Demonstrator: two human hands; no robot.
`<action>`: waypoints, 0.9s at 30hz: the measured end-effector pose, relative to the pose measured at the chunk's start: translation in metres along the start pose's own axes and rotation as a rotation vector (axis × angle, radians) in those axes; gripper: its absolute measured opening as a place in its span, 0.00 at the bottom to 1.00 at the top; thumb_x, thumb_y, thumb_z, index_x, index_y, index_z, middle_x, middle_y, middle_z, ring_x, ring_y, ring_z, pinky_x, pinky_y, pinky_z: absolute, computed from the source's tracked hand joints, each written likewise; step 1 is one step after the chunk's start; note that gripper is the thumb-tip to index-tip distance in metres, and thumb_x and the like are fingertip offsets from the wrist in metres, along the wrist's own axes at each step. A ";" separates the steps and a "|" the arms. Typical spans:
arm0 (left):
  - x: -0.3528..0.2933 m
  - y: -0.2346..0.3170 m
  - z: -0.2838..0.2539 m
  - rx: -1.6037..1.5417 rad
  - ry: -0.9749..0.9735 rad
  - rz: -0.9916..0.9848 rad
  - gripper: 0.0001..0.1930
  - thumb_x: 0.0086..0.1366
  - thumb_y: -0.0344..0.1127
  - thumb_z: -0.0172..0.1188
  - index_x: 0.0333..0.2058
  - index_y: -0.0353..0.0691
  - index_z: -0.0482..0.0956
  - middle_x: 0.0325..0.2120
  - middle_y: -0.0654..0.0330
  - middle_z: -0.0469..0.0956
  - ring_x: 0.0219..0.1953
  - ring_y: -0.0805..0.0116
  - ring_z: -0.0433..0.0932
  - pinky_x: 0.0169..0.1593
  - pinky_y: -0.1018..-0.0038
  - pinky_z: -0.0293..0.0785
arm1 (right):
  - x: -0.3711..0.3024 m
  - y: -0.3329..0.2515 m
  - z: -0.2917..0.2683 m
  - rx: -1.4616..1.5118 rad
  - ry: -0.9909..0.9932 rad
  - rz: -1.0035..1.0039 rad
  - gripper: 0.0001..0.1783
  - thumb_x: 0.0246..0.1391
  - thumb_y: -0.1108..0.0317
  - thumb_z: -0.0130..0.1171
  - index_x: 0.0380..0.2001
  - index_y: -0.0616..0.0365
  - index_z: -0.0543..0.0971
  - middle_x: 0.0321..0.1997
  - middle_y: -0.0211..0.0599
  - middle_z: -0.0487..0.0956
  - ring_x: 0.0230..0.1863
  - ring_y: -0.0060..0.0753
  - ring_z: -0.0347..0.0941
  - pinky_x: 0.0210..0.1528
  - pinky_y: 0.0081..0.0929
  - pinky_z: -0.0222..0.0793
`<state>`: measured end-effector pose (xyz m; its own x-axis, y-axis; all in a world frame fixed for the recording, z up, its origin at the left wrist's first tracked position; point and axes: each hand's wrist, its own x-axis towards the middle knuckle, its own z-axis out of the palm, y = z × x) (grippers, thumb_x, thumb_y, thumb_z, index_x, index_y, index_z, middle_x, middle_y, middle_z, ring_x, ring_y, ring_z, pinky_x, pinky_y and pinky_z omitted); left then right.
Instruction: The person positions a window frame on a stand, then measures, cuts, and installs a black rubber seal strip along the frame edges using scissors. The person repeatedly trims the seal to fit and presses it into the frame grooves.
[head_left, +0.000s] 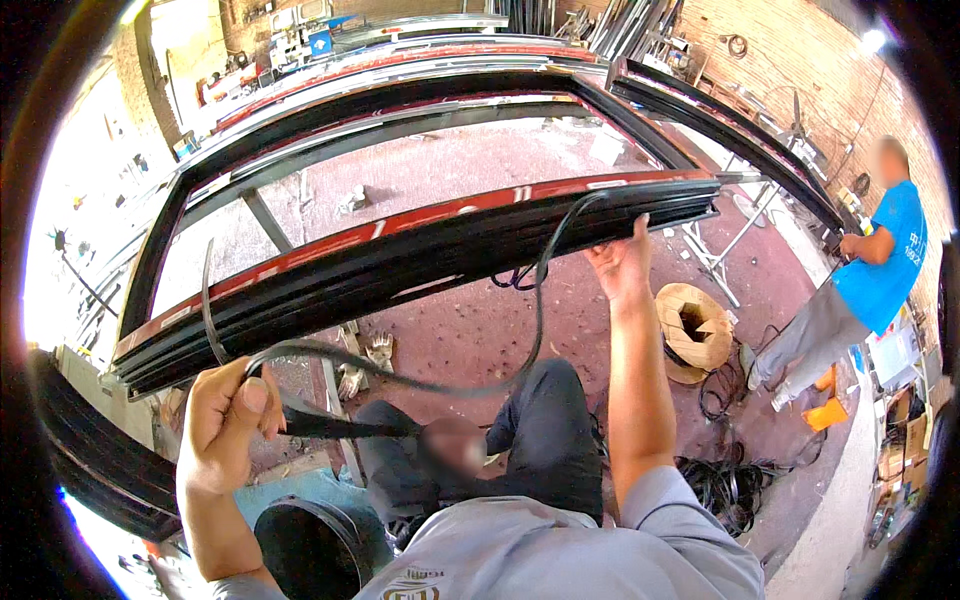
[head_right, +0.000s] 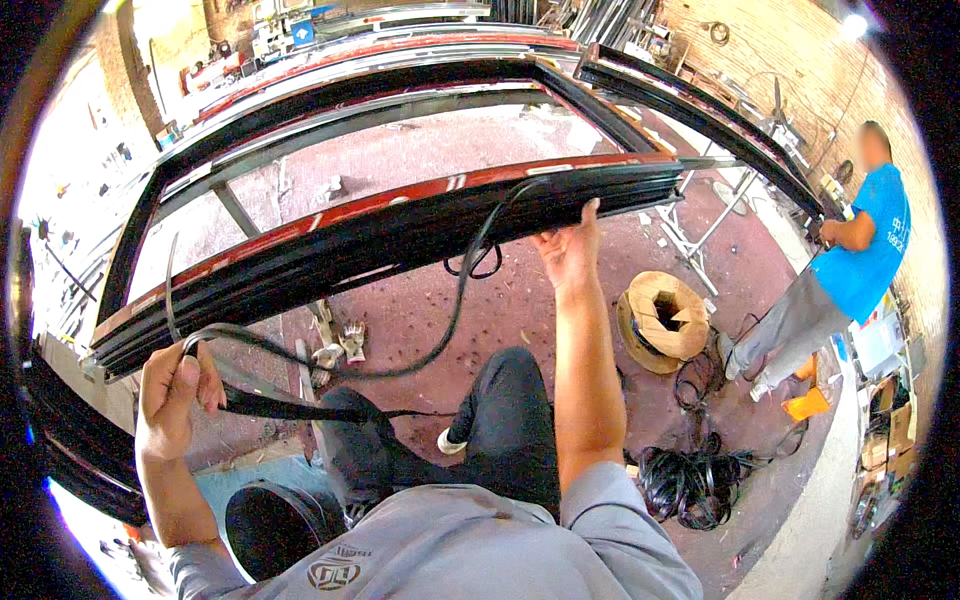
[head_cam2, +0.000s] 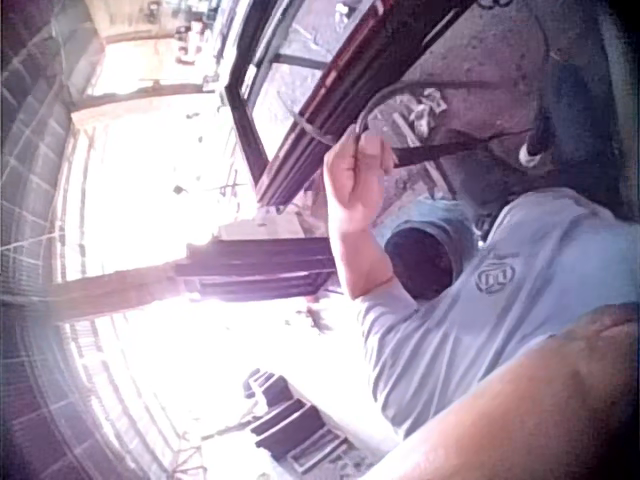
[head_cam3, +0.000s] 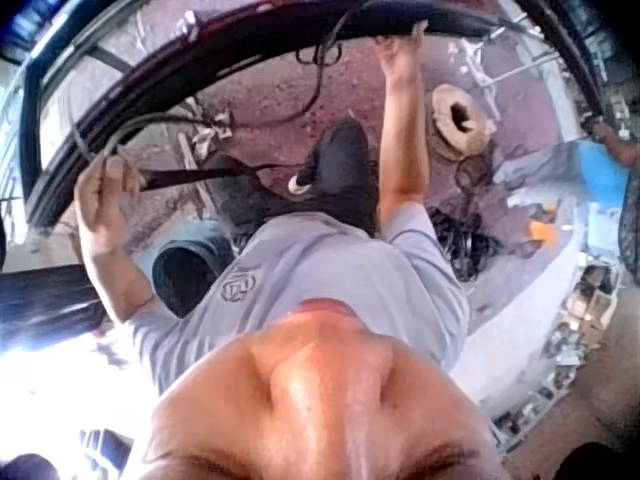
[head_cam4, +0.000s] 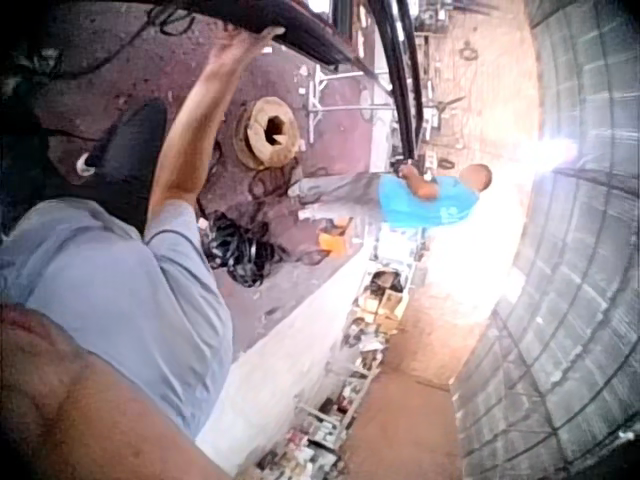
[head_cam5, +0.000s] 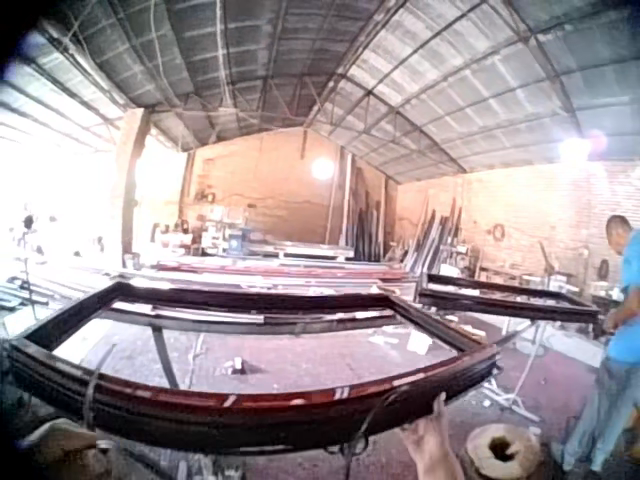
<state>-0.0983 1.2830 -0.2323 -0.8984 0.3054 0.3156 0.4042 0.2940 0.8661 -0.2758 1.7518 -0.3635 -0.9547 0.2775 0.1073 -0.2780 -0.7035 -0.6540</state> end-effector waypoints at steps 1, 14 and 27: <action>-0.002 0.000 0.000 -0.022 -0.012 -0.032 0.27 0.73 0.53 0.52 0.23 0.34 0.70 0.14 0.64 0.67 0.17 0.76 0.66 0.24 0.77 0.63 | 0.005 -0.004 -0.003 -0.007 0.072 0.019 0.35 0.69 0.36 0.37 0.55 0.56 0.73 0.53 0.39 0.79 0.55 0.38 0.75 0.61 0.40 0.70; -0.030 -0.024 -0.004 -0.186 0.012 -0.251 0.27 0.64 0.57 0.58 0.22 0.35 0.74 0.15 0.63 0.71 0.18 0.77 0.66 0.21 0.77 0.53 | -0.189 0.155 0.063 -0.376 -0.576 0.375 0.17 0.69 0.59 0.53 0.49 0.64 0.77 0.44 0.41 0.82 0.48 0.33 0.77 0.56 0.34 0.70; -0.056 -0.053 0.031 0.324 -0.152 0.064 0.13 0.64 0.39 0.65 0.37 0.34 0.78 0.30 0.48 0.77 0.34 0.46 0.79 0.35 0.59 0.72 | -0.236 0.137 0.158 -0.339 -0.919 0.207 0.19 0.72 0.60 0.45 0.53 0.65 0.75 0.57 0.48 0.75 0.59 0.39 0.70 0.64 0.40 0.62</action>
<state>-0.0643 1.2789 -0.3080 -0.8433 0.4568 0.2831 0.5145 0.5339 0.6710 -0.1054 1.4864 -0.3596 -0.7318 -0.5436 0.4110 -0.1892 -0.4173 -0.8889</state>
